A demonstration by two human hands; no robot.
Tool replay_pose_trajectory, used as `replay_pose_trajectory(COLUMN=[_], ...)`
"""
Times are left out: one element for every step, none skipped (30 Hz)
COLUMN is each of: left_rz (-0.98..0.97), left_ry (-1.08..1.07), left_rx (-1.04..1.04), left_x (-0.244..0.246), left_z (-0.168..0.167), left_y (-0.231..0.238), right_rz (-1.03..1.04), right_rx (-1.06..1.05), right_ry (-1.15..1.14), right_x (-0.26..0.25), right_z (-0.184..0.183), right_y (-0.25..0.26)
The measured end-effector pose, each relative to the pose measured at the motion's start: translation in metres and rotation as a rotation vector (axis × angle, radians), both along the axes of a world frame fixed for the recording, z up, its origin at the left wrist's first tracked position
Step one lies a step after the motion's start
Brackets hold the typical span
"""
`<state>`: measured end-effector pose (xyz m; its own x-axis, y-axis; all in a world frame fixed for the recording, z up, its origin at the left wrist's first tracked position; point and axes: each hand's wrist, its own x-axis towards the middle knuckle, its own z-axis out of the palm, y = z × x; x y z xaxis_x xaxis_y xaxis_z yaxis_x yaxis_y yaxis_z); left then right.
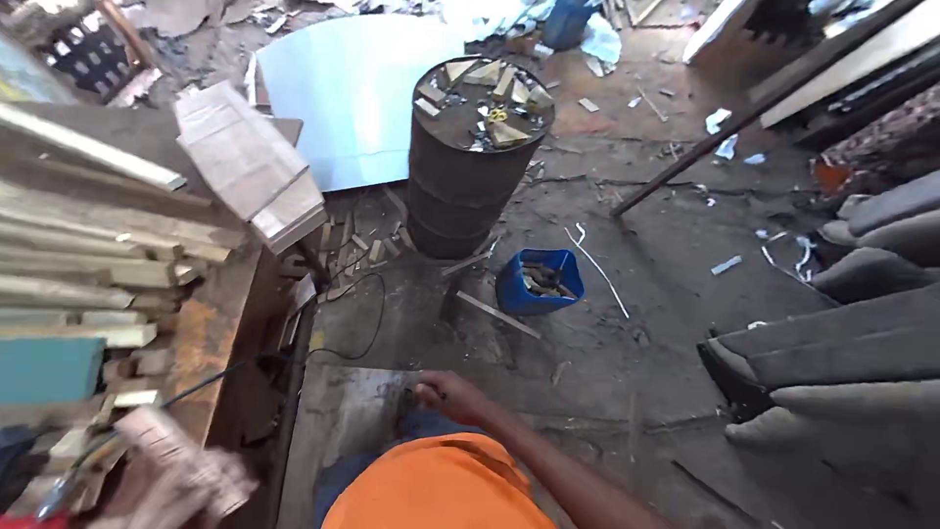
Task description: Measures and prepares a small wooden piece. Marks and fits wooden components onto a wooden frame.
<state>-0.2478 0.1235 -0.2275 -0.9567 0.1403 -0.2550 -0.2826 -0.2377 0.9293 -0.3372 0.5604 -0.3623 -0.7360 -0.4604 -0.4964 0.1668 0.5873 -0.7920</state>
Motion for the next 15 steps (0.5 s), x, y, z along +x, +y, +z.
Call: replay_pose_trajectory(left_rz=[-0.041,-0.079,-0.155,-0.267,-0.390,-0.511,-0.629,-0.736,-0.825,-0.914,-0.997,-1.074,-1.132,-1.188,-1.249], left_ry=[-0.046,-0.097,-0.136,-0.161,-0.170,-0.169,-0.159,-0.144,-0.103,-0.046,0.012,0.060,0.097,0.123,0.152], left_rx=[-0.019,-0.074,-0.123,-0.144,-0.145,-0.156,-0.172,-0.215,-0.298,-0.383,-0.448,-0.486,-0.483,-0.458,-0.428], left_x=[-0.039,-0.072,-0.100,-0.127,-0.151,-0.174,-0.195,-0.214,-0.231,-0.247,-0.263,-0.278,-0.292,-0.305,-0.319], left_z=[-0.013,-0.021,-0.027,-0.032,-0.039,-0.047,-0.057,-0.066,-0.074,-0.082,-0.090,-0.100,-0.113,-0.128,-0.148], left_y=[0.051,0.096,0.134,0.167,0.196,0.226,0.255,0.286,0.319,0.352,0.385,0.419,0.451,0.483,0.514], right_rz=[-0.111,-0.237,-0.373,-0.504,-0.634,-0.747,-0.833,-0.890,-0.932,-0.959,-0.983,-1.012,-1.058,-1.127,-1.218], right_rx=[-0.002,-0.012,-0.025,-0.040,-0.068,-0.099,-0.139,-0.183,-0.220,-0.257,-0.283,-0.308,-0.327,-0.337,-0.353], right_ry=[0.011,0.029,0.036,0.031,0.019,0.010,0.004,-0.003,-0.012,-0.014,-0.018,-0.019,-0.006,0.020,0.050], right_x=[-0.009,-0.014,-0.018,-0.020,-0.022,-0.022,-0.022,-0.023,-0.026,-0.032,-0.042,-0.054,-0.068,-0.082,-0.096], right_z=[0.007,0.017,0.027,0.036,0.043,0.049,0.053,0.055,0.057,0.056,0.055,0.049,0.038,0.023,0.004], right_y=[0.031,0.061,0.089,0.115,0.139,0.159,0.175,0.187,0.195,0.201,0.207,0.215,0.224,0.234,0.246])
